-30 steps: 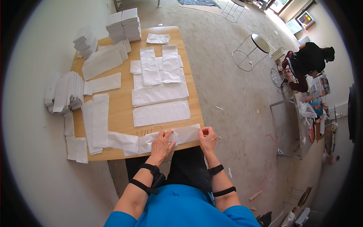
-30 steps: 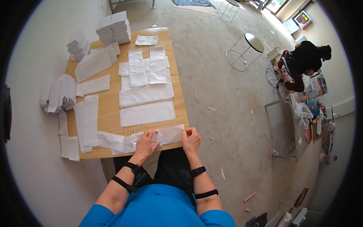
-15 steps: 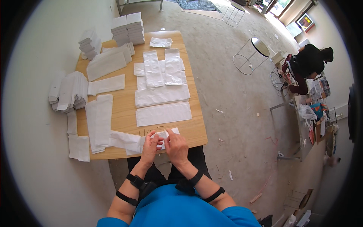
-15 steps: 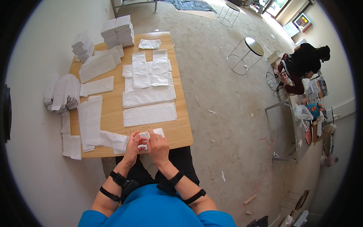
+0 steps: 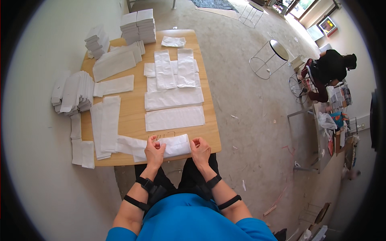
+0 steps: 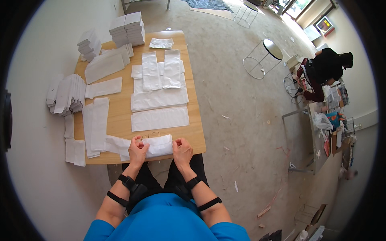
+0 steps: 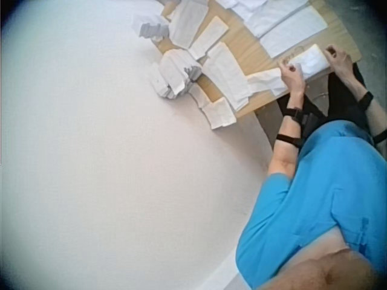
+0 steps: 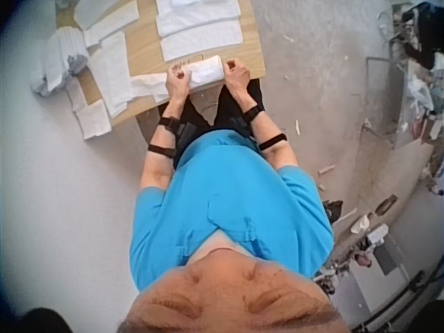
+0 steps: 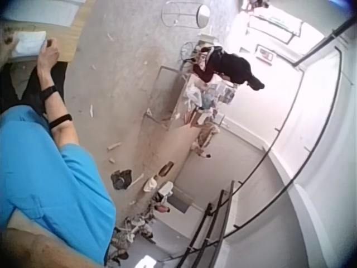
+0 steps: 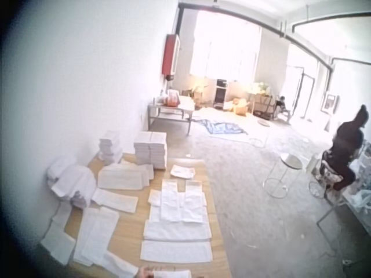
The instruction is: Fold long white plastic bags into rectangular stacks on a wooden table.
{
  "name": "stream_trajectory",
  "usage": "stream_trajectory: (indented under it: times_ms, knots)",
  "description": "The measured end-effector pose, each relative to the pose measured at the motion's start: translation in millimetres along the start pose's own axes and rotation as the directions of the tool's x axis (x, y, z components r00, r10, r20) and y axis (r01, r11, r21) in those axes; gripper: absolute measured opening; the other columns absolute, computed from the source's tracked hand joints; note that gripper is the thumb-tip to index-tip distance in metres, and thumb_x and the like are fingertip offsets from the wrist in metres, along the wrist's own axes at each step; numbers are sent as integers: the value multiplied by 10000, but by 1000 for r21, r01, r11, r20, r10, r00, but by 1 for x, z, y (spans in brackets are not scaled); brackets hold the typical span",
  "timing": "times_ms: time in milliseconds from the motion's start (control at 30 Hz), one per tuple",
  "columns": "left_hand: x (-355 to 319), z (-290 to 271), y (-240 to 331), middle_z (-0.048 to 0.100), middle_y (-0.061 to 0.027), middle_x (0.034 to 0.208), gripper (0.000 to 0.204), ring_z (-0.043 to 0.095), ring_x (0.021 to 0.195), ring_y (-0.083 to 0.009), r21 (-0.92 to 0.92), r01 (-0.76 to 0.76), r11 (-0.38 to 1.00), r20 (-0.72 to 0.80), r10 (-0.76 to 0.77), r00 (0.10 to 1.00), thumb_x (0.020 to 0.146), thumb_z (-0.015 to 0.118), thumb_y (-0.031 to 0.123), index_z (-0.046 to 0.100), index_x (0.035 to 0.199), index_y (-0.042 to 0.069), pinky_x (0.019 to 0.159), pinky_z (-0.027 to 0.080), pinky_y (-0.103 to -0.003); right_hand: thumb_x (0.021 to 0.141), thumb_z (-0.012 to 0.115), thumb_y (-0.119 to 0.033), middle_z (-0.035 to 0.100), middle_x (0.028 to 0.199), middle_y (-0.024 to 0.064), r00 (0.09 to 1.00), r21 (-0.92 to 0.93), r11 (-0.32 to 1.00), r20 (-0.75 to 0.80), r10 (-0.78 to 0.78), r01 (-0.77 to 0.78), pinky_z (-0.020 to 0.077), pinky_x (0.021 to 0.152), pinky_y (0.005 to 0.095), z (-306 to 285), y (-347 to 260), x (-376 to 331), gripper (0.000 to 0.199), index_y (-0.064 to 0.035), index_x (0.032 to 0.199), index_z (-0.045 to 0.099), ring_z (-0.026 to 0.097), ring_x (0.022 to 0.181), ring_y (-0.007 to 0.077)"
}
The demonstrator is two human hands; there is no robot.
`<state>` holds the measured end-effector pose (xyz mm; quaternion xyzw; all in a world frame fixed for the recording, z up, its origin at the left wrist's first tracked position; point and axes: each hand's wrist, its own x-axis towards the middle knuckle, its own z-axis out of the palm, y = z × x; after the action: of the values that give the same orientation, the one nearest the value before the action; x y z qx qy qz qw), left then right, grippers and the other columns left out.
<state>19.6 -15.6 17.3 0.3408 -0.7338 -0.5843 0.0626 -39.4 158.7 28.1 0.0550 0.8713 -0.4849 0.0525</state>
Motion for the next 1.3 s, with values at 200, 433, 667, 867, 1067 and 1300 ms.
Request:
stream_trajectory:
  times_ms: [200, 433, 667, 867, 1067, 1300]
  knots:
    - [1, 1, 2, 638, -70, 747, 469, 608, 657, -141, 116, -36, 993, -18, 39, 999, 766, 694, 65, 490, 1185, 3, 635, 505, -284, 786, 688, -176, 645, 685, 113, 1000, -63, 998, -1, -17, 17, 499, 618, 337, 14, 13, 6, 190, 11, 784, 649, 630, 630, 214]
    - [-1, -1, 2, 615, -80, 744, 451, 599, 647, -173, 194, -71, 978, -7, 73, 997, 779, 659, 38, 490, 1197, 15, 636, 502, -312, 775, 697, -167, 642, 688, 129, 1000, -101, 995, 24, -11, 13, 500, 629, 362, 16, 13, 4, 176, 2, 780, 648, 635, 641, 252]
    - [-9, -6, 17, 602, -108, 843, 360, 607, 744, -282, 580, -448, 680, 10, 544, 839, 802, 646, 26, 536, 1145, 35, 670, 492, -361, 775, 693, -151, 627, 734, 150, 999, -97, 995, 39, 16, -12, 482, 670, 415, 15, 11, 4, 154, -14, 761, 625, 621, 724, 330]
    - [-6, 6, 16, 591, -129, 903, 93, 595, 848, -326, 238, -524, 818, 385, 416, 824, 833, 589, -3, 619, 911, 39, 744, 490, -384, 763, 697, -157, 619, 736, 137, 998, -5, 1000, 58, 14, -14, 487, 672, 415, 14, 17, 4, 171, -12, 784, 608, 618, 712, 313]
    - [-3, 9, 6, 576, -125, 923, 97, 596, 874, -323, 270, -525, 807, 394, 405, 825, 827, 594, -6, 616, 910, 38, 743, 495, -382, 733, 704, -183, 590, 759, 110, 993, -143, 985, 72, -91, 101, 492, 664, 410, -4, 10, -25, 242, -32, 845, 551, 604, 707, 306]
    - [2, 10, 5, 586, -128, 906, 118, 607, 854, -315, 233, -495, 837, 417, 374, 828, 813, 606, -27, 616, 915, 31, 733, 501, -375, 773, 635, -121, 593, 783, 129, 999, -248, 968, 13, 32, -27, 487, 663, 435, -3, 18, -33, 159, -29, 862, 541, 611, 733, 330]
